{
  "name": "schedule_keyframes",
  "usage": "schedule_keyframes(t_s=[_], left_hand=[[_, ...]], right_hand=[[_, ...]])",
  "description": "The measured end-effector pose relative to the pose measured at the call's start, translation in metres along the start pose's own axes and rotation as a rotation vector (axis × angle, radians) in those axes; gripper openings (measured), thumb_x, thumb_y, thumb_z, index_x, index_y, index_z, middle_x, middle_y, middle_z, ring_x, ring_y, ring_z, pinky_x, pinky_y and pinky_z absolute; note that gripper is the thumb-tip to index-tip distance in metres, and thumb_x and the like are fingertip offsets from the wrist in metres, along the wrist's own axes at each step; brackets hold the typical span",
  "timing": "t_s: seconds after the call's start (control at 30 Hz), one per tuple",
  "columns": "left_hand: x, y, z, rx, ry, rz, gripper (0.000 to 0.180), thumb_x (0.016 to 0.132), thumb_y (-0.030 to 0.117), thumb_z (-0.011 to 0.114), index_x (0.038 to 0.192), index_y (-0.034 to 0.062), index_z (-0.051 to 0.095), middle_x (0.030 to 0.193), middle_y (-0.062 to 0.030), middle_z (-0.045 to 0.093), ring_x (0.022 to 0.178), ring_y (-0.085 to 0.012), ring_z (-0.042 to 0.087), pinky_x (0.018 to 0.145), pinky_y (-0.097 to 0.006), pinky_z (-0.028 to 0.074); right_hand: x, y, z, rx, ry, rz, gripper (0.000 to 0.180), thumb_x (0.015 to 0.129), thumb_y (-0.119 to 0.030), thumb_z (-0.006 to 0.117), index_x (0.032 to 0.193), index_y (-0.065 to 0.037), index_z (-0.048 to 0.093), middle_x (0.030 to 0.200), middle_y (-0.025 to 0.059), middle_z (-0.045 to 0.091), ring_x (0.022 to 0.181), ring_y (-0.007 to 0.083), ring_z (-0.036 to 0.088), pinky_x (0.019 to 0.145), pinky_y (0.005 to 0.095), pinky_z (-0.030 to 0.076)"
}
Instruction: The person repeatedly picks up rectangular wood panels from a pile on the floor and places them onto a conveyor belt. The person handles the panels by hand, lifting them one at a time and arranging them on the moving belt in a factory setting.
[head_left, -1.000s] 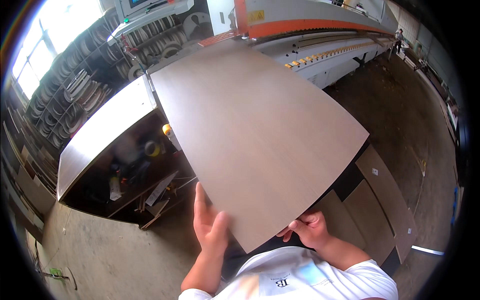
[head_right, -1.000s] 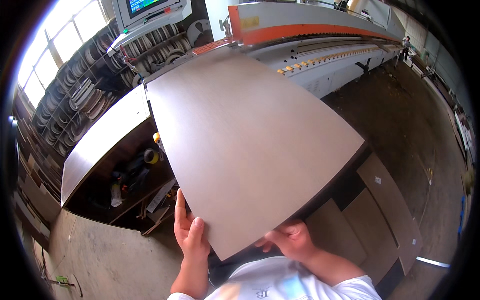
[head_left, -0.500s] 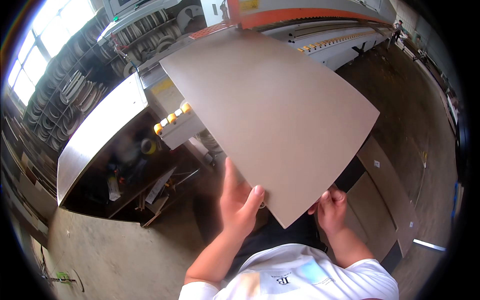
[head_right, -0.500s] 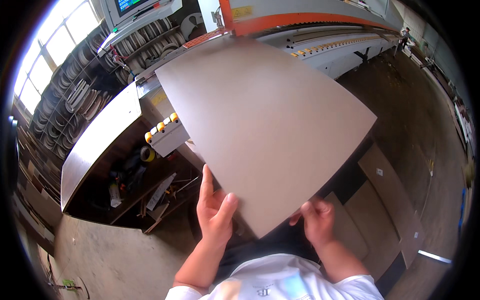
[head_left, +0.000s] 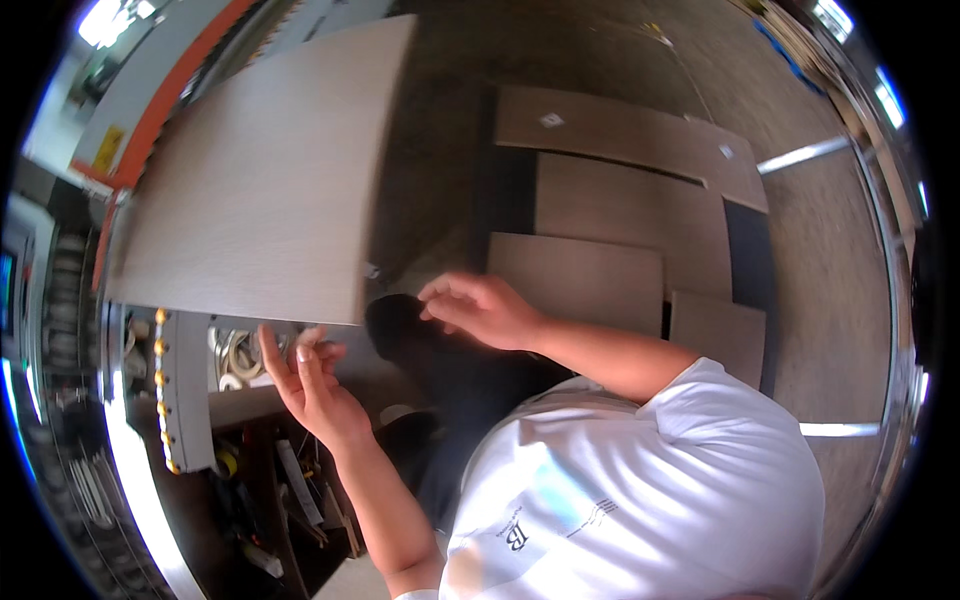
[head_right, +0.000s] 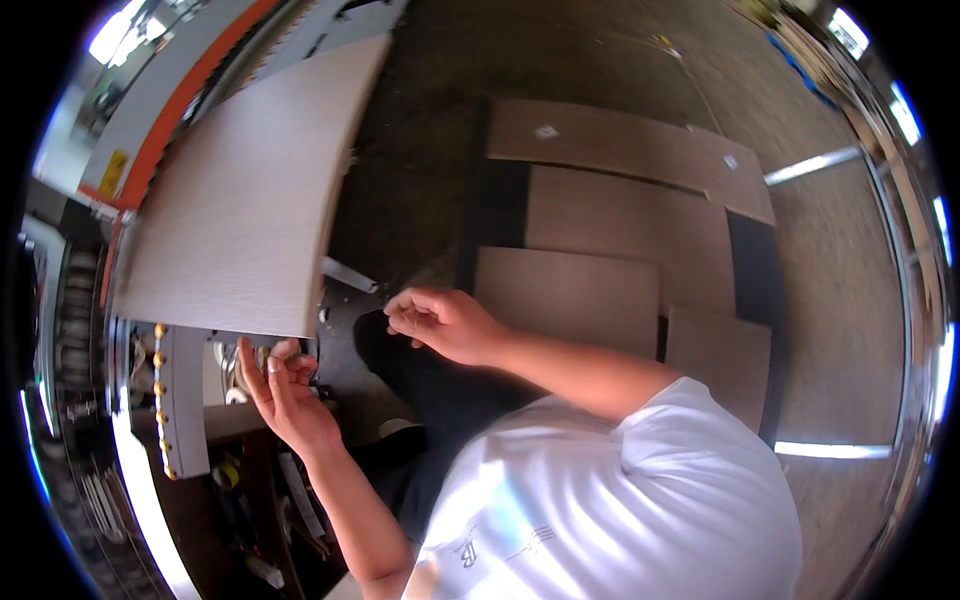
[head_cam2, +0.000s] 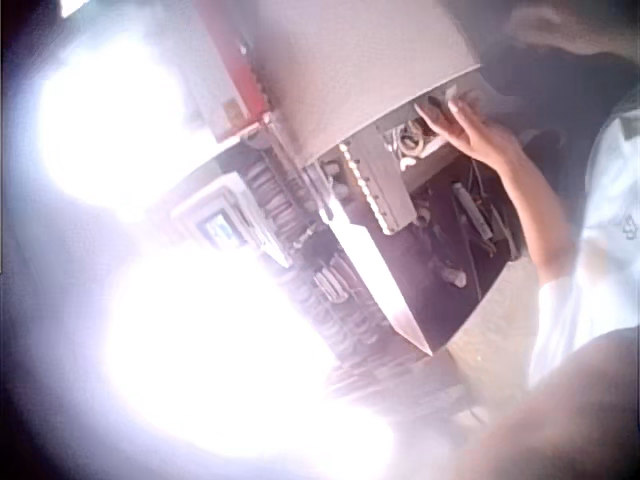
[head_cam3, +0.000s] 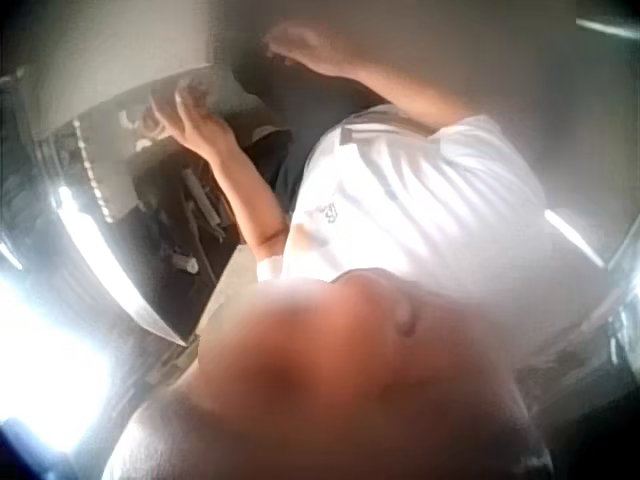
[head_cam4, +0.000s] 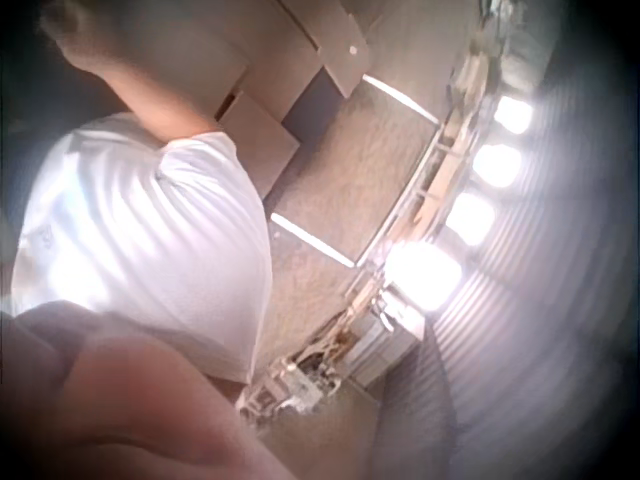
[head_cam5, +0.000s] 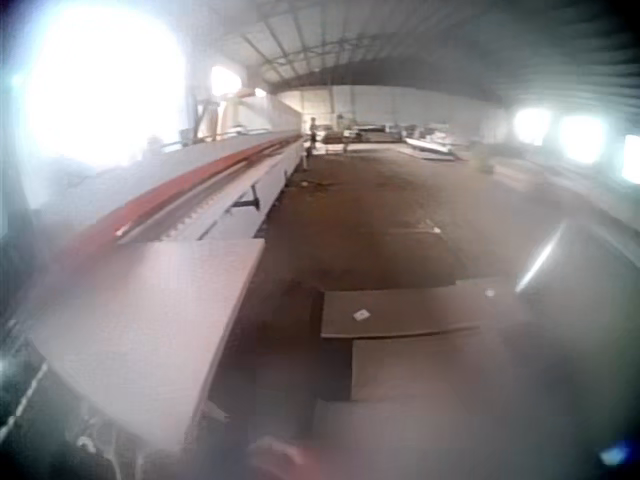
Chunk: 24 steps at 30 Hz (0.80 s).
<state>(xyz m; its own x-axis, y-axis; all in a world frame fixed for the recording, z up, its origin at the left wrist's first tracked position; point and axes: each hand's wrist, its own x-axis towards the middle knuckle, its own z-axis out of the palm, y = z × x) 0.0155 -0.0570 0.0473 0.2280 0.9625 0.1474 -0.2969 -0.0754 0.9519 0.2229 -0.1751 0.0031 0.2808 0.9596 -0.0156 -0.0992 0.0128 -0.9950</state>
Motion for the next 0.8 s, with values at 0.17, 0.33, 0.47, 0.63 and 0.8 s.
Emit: schedule_keyframes(t_s=[0.17,0.33,0.47,0.63,0.8], left_hand=[[-0.029,-0.094,0.017,0.24,-0.319,-0.371,0.036,0.106,0.012,0.065,0.14,0.0005,0.062,0.106,-0.0098,0.075,0.088,-0.0138,0.068,0.082,-0.028,0.055],[-0.071,-0.172,0.018,0.856,-0.532,-0.007,0.024,0.093,0.01,0.074,0.116,0.0071,0.076,0.087,-0.0083,0.075,0.078,-0.02,0.072,0.075,-0.033,0.056],[-0.082,-0.172,0.025,0.923,-0.5,0.114,0.019,0.093,0.009,0.073,0.112,0.0071,0.076,0.09,-0.0087,0.075,0.076,-0.0227,0.071,0.072,-0.034,0.057],[-0.081,-0.171,0.025,0.894,-0.537,0.191,0.016,0.093,0.004,0.072,0.109,0.0047,0.076,0.092,-0.0108,0.075,0.077,-0.0228,0.072,0.071,-0.033,0.057],[-0.086,-0.169,0.025,0.88,-0.518,0.213,0.015,0.092,0.002,0.072,0.107,0.0016,0.074,0.092,-0.0125,0.074,0.08,-0.0251,0.072,0.071,-0.034,0.057]], right_hand=[[-0.087,0.098,-0.075,-0.63,0.33,0.186,0.031,0.1,-0.038,0.07,0.123,-0.016,0.071,0.11,0.0098,0.078,0.1,0.0272,0.076,0.085,0.0394,0.059],[-0.21,0.172,-0.158,-0.865,0.59,0.466,0.032,0.097,-0.041,0.07,0.12,-0.019,0.071,0.107,0.0087,0.079,0.101,0.0322,0.075,0.087,0.0441,0.059],[-0.316,0.22,-0.245,-1.033,0.985,0.733,0.035,0.096,-0.042,0.073,0.121,-0.018,0.068,0.106,0.007,0.077,0.101,0.0298,0.075,0.085,0.0427,0.059],[-0.398,0.229,-0.312,-1.036,1.224,0.949,0.055,0.094,-0.051,0.071,0.135,-0.018,0.061,0.127,0.0078,0.072,0.12,0.0315,0.068,0.1,0.0489,0.054],[-0.367,0.205,-0.309,-1.158,1.011,1.114,0.09,0.088,-0.066,0.072,0.155,-0.011,0.046,0.163,0.0111,0.045,0.148,0.0373,0.044,0.114,0.0516,0.046]])
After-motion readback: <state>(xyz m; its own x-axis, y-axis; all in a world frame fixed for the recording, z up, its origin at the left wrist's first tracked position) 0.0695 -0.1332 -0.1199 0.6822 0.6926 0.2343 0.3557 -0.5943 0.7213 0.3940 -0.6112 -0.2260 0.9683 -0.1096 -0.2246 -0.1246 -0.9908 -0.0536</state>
